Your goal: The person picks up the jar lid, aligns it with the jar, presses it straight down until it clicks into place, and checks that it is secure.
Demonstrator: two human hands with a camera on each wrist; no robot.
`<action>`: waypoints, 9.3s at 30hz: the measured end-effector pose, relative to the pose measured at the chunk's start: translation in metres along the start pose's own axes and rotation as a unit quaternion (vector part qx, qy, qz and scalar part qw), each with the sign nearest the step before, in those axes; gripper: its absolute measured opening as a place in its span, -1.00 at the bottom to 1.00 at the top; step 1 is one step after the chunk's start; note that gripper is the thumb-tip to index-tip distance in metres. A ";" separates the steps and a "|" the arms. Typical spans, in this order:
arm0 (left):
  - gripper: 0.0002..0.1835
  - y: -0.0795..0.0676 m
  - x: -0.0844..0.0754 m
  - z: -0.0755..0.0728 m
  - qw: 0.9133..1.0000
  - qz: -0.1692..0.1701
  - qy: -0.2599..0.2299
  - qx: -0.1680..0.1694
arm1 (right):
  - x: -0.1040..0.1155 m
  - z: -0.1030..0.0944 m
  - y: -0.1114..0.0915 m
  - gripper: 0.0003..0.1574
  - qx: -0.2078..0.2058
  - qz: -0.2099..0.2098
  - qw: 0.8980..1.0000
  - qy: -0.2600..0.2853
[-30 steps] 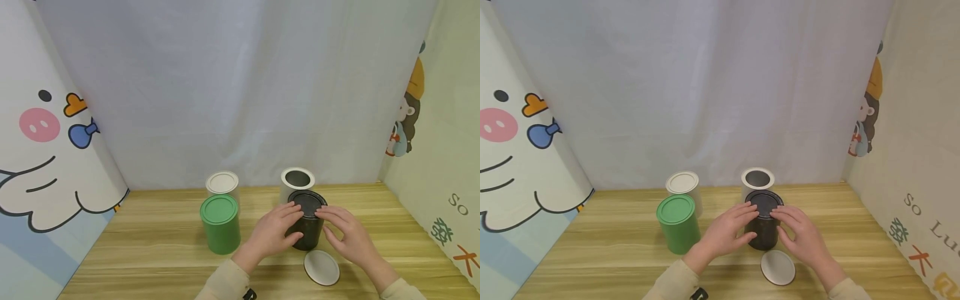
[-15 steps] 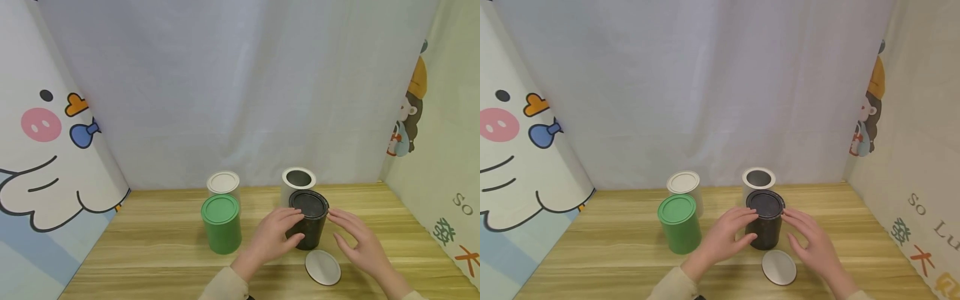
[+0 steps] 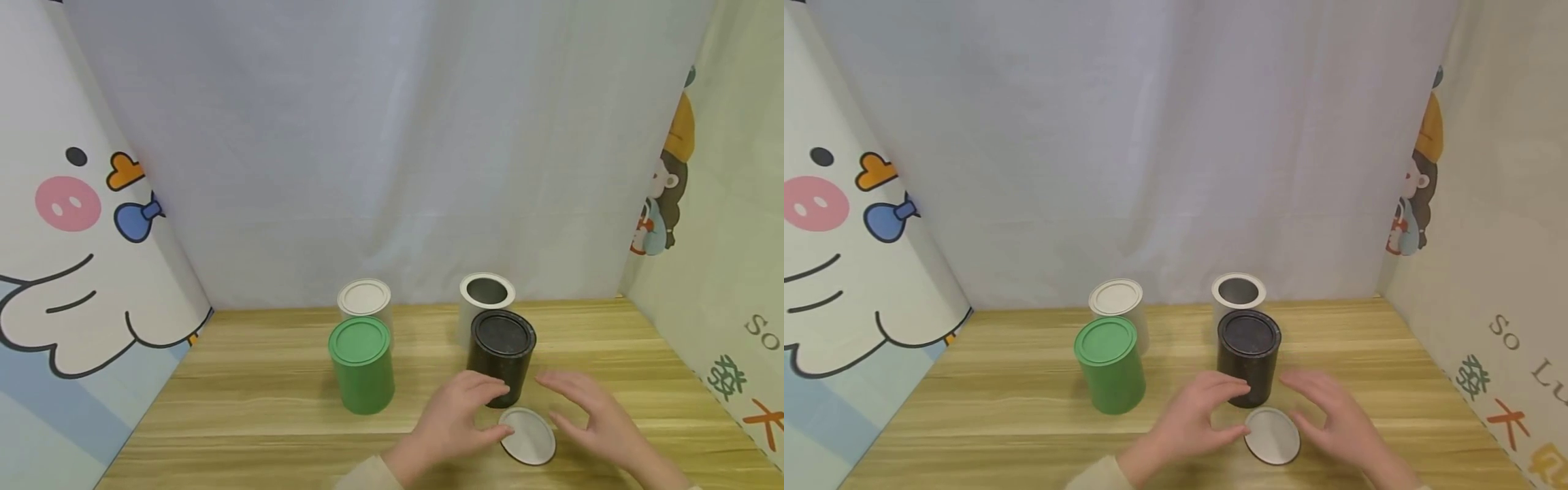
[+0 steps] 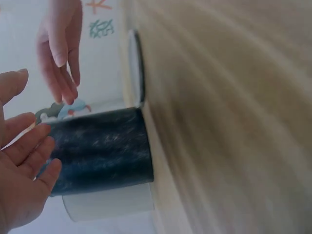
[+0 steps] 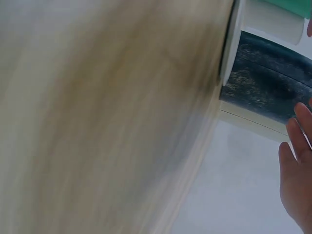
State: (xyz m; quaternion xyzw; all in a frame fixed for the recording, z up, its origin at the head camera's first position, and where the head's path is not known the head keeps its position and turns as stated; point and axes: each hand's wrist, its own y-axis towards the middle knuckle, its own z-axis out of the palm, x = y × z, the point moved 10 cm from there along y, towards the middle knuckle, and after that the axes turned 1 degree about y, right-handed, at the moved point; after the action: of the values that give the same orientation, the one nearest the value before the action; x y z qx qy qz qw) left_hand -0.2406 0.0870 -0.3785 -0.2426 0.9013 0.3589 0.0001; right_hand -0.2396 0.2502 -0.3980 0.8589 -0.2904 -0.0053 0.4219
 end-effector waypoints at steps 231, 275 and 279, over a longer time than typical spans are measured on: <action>-0.73 0.086 0.153 0.012 0.936 -0.340 0.096 0.004 | -0.143 0.035 0.108 -0.39 0.069 0.339 0.935 0.081; -0.64 0.080 0.136 0.014 0.974 -0.180 0.115 0.080 | -0.118 0.024 0.118 -0.62 0.092 0.179 0.977 -0.065; -0.65 0.082 0.136 0.015 0.974 -0.172 0.119 0.083 | -0.117 0.024 0.119 -0.63 0.100 0.170 0.977 -0.079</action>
State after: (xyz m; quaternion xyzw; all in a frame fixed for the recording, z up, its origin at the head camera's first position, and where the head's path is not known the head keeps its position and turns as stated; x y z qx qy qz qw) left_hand -0.3992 0.0881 -0.3601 -0.4342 0.8662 0.2460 -0.0253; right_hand -0.4022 0.2349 -0.3546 0.8313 -0.4640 0.0277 0.3046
